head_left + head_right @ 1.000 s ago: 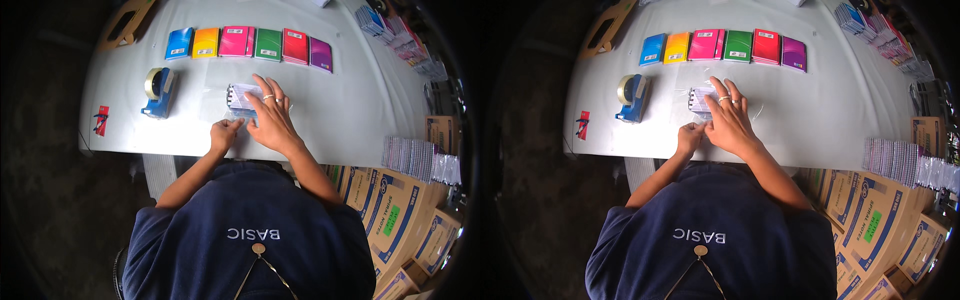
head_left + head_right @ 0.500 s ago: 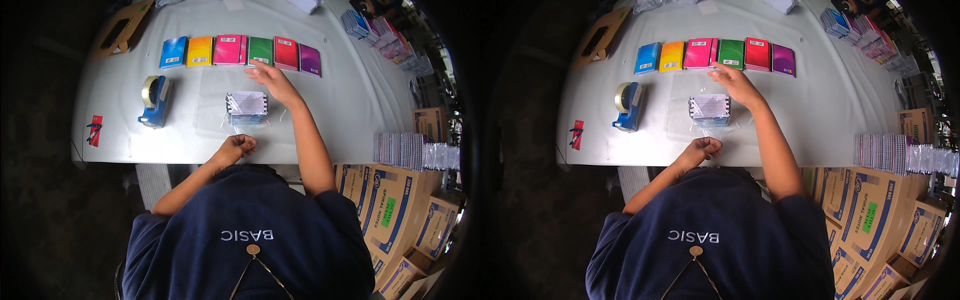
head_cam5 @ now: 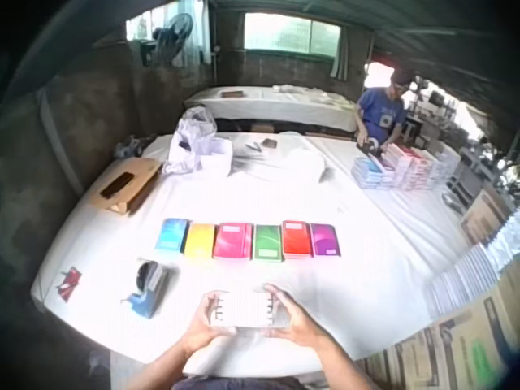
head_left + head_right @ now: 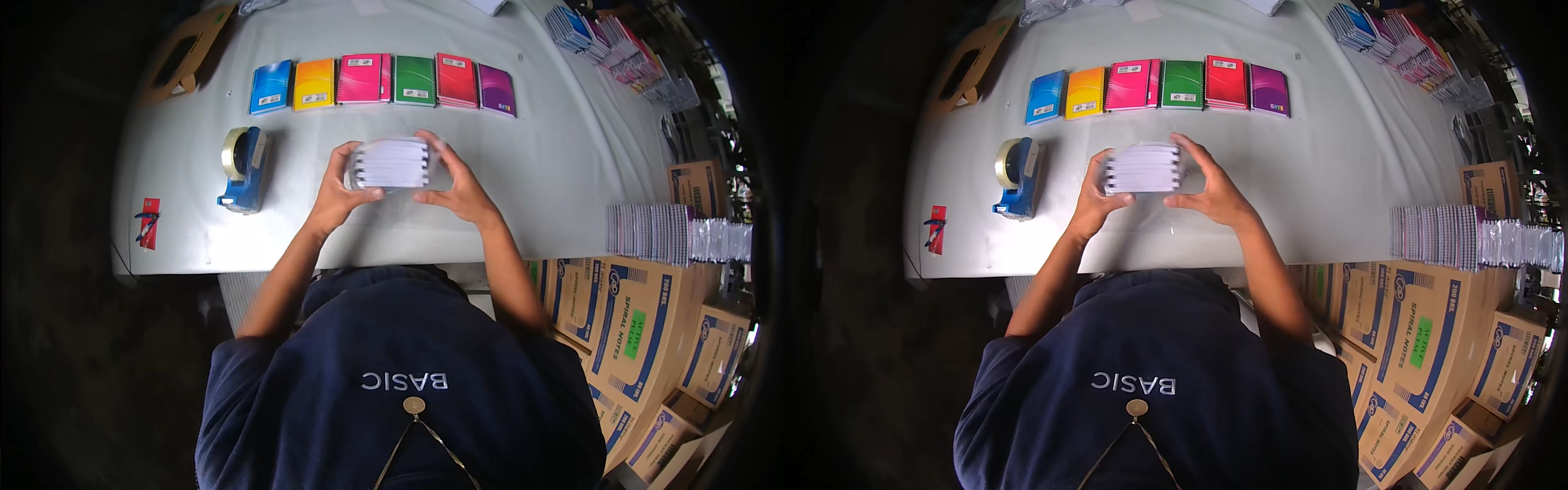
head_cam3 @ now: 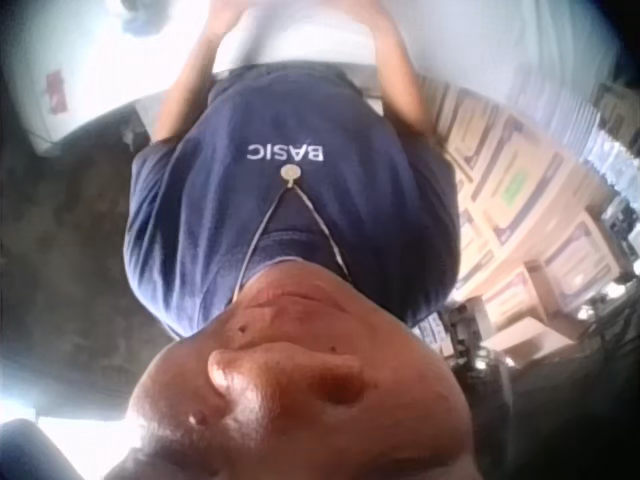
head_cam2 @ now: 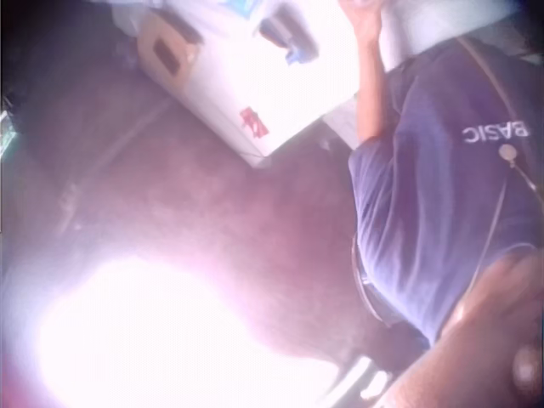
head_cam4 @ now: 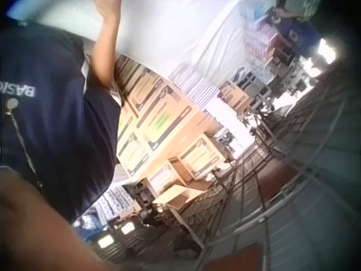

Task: The person places a stack of notebooks into a plastic bag, seals it with tape, and moves the package to a larger stack.

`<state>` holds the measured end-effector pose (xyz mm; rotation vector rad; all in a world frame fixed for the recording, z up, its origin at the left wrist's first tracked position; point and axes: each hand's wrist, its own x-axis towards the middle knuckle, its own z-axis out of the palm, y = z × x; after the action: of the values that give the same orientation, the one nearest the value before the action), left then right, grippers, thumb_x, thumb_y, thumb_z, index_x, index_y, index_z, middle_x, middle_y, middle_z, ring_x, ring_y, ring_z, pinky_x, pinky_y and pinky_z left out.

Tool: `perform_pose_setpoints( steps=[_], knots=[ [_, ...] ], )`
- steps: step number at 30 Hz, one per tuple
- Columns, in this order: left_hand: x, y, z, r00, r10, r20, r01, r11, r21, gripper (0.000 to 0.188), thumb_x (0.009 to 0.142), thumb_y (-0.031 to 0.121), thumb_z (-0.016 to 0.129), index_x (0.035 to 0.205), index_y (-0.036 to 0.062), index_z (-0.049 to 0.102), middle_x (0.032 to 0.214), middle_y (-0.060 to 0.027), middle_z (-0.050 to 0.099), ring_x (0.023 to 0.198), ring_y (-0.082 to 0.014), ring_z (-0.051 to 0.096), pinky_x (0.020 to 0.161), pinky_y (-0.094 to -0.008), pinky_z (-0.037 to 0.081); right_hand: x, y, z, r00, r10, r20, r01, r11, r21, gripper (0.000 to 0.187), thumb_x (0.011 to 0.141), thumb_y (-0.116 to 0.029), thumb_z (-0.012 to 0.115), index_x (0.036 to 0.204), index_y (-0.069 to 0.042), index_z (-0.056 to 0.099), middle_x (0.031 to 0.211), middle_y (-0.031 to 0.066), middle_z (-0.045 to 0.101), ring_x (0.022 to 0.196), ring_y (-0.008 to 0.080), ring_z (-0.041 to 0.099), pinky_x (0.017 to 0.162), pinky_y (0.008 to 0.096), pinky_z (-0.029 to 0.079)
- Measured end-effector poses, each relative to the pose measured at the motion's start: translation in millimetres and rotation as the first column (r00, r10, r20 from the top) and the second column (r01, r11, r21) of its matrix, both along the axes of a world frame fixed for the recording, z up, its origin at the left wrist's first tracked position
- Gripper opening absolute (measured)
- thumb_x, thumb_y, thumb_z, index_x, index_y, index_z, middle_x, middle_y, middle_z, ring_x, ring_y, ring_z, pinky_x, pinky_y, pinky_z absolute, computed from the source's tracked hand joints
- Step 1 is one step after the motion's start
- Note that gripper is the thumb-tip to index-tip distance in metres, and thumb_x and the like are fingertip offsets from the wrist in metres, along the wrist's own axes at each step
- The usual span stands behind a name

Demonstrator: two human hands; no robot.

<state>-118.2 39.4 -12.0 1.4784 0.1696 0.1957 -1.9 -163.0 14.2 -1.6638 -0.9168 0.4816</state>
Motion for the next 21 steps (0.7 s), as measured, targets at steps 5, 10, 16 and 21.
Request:
perform_pose_setpoints(
  steps=[5,10,16,21],
  knots=[
    [7,14,24,0.952,-0.242,0.185,-0.032,0.524,0.851,0.069,0.072,0.031,0.077,0.132,0.0128,0.047,0.124,-0.0097,0.053,0.109,-0.0236,0.051,0.1,-0.0395,0.034,-4,20,-12,0.996,-0.069,0.052,0.063,0.991,0.115,0.037,0.094,-0.014,0.053,0.13,-0.009,0.052,0.131,0.012,0.052,0.132,0.0257,0.035,0.108,0.0365,0.027],
    [9,23,37,0.963,-0.173,0.205,-0.088,0.519,0.851,0.04,0.082,0.027,0.067,0.12,0.0178,0.062,0.125,-0.0064,0.056,0.111,-0.0237,0.052,0.099,-0.0403,0.033,-12,44,3,0.982,-0.003,-0.191,0.057,0.959,0.278,0.055,0.098,-0.036,0.04,0.144,-0.008,0.026,0.144,0.0159,0.035,0.139,0.0263,0.022,0.112,0.0372,0.017],
    [7,38,59,0.876,0.166,0.453,-0.397,0.782,0.48,0.033,0.094,0.028,0.053,0.119,0.0089,0.062,0.121,-0.0119,0.056,0.111,-0.023,0.051,0.094,-0.0368,0.036,8,25,-19,0.907,0.024,-0.42,0.2,0.853,0.481,0.119,0.068,-0.075,0.055,0.148,-0.009,-0.004,0.154,0.0176,0.005,0.143,0.0295,0.003,0.113,0.0383,0.0],
    [-20,29,28,0.984,0.16,-0.084,-0.127,0.941,0.313,0.08,0.089,0.059,0.044,0.146,0.0072,0.022,0.111,-0.0154,0.046,0.099,-0.0228,0.048,0.083,-0.0331,0.043,-25,26,-68,0.992,-0.082,0.098,0.075,0.995,0.071,0.131,0.053,-0.036,0.089,0.147,-0.006,0.002,0.147,0.0224,0.019,0.139,0.0318,0.018,0.111,0.0412,0.02]
  ],
)
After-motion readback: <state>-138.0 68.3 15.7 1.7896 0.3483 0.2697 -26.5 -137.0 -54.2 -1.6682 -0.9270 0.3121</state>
